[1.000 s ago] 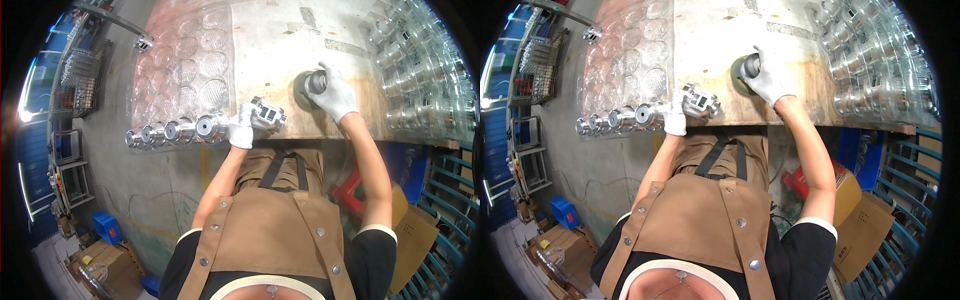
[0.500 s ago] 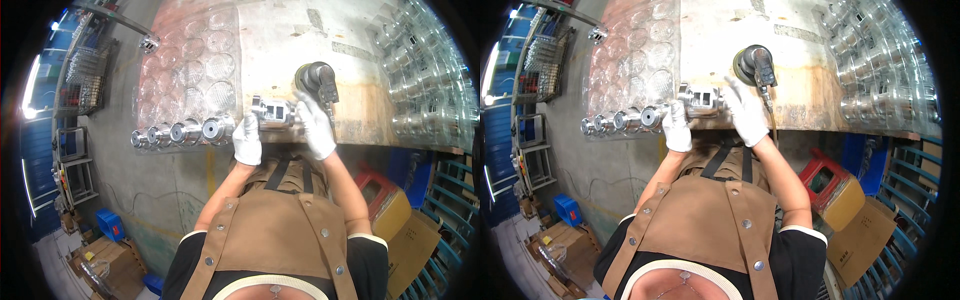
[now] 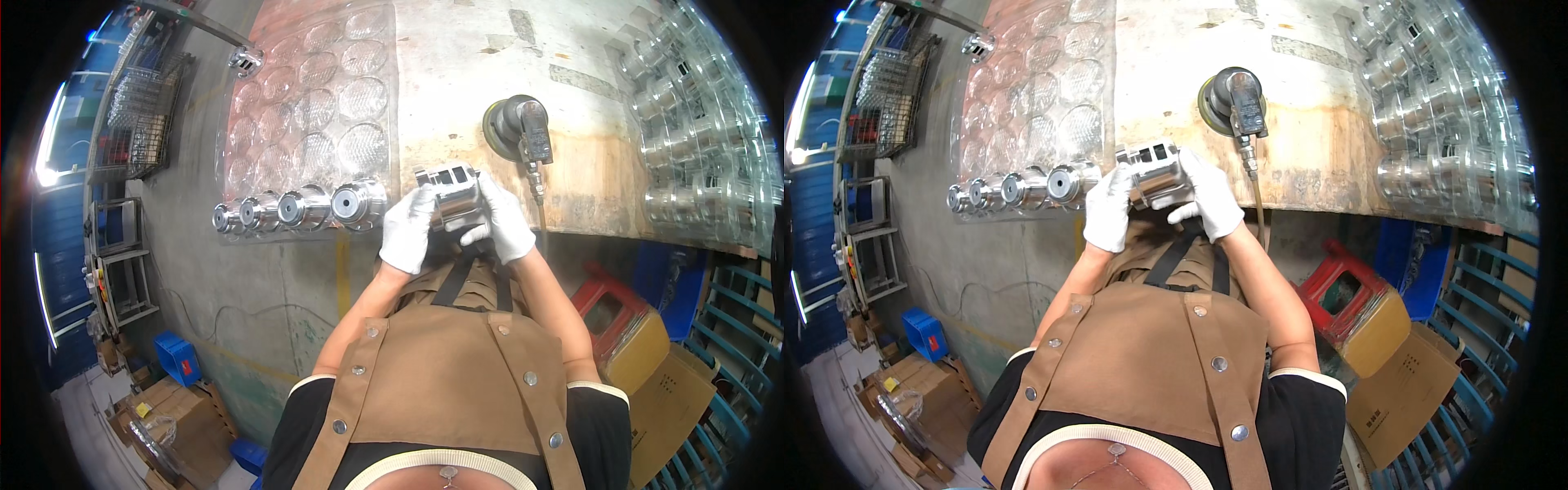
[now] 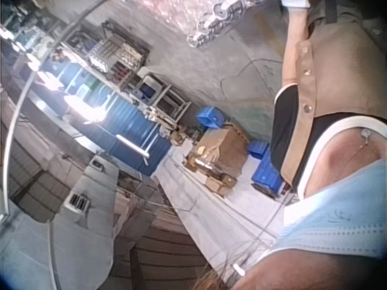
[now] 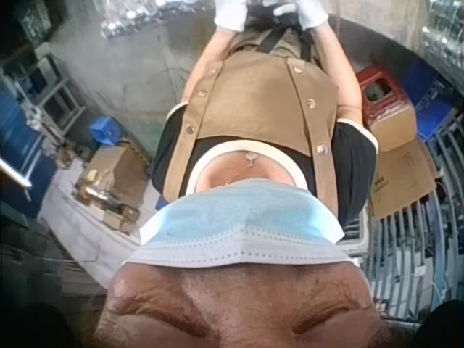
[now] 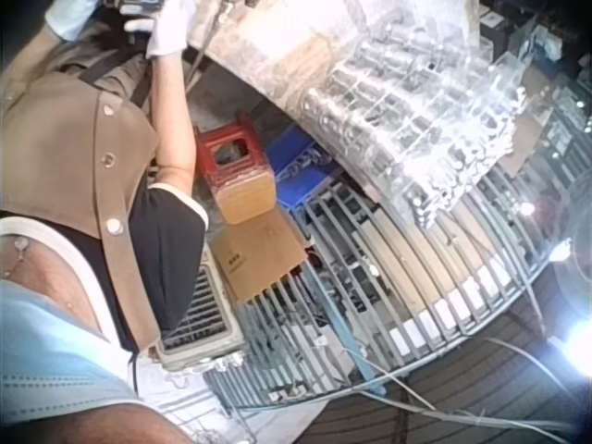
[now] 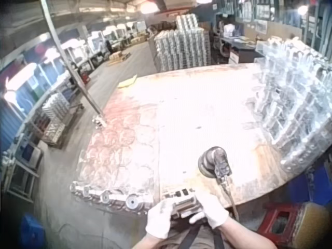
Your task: The person grinds and polishes the surface of cylindrical metal fabrication parts using a handheld orbital sander.
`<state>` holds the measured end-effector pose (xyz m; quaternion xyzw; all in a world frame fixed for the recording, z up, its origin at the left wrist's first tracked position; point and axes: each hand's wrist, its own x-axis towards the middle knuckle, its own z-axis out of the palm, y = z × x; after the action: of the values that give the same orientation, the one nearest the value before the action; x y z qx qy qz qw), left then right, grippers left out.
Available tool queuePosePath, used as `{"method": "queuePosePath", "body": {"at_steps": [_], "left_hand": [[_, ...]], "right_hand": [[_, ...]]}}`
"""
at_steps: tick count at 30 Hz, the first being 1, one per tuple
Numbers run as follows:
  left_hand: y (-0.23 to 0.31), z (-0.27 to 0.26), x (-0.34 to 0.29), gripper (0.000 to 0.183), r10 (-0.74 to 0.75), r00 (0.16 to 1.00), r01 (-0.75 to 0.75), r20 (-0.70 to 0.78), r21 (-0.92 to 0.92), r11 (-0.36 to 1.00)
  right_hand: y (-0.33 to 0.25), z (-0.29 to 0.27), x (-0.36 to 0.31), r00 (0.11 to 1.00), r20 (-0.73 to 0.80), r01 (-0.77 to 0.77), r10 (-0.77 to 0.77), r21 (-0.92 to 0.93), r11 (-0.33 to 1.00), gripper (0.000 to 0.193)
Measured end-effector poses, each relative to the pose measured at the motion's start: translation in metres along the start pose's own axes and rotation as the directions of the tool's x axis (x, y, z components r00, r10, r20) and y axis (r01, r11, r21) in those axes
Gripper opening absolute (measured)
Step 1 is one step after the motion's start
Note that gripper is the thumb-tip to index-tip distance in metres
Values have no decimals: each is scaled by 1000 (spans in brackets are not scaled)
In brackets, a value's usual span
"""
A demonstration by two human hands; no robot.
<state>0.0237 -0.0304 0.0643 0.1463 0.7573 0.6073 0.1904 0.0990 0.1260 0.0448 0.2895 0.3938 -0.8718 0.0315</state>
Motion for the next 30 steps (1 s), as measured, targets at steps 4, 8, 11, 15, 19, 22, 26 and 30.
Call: {"method": "queuePosePath", "body": {"at_steps": [4,8,11,15,19,22,26,30], "left_hand": [[-1,-4,-1,35,62,943,-88,326,68,994],[3,-5,1,33,173,885,-217,433,54,975],[6,-13,14,35,-127,966,68,226,254,965],[2,-14,15,35,6,983,-16,183,54,998],[-3,-9,5,35,-75,976,73,207,20,997],[-3,-9,2,35,-119,968,131,221,-40,991],[-1,-12,4,39,-185,960,168,208,98,981],[-4,-12,10,38,-46,985,39,165,47,998]], "right_hand": [[-1,-6,4,999,-10,46,-46,-40,998,54],[-3,-9,-2,943,41,333,-331,-192,923,72],[-4,-6,-11,889,152,457,-431,-254,853,74],[-4,-2,-14,890,164,454,-425,-243,858,89],[-4,-3,-8,907,105,421,-408,-225,879,90],[-3,-7,-7,910,118,414,-397,-237,879,89],[-1,-6,-11,899,136,435,-416,-193,879,88],[0,-1,-15,884,168,464,-437,-437,770,85]]}}
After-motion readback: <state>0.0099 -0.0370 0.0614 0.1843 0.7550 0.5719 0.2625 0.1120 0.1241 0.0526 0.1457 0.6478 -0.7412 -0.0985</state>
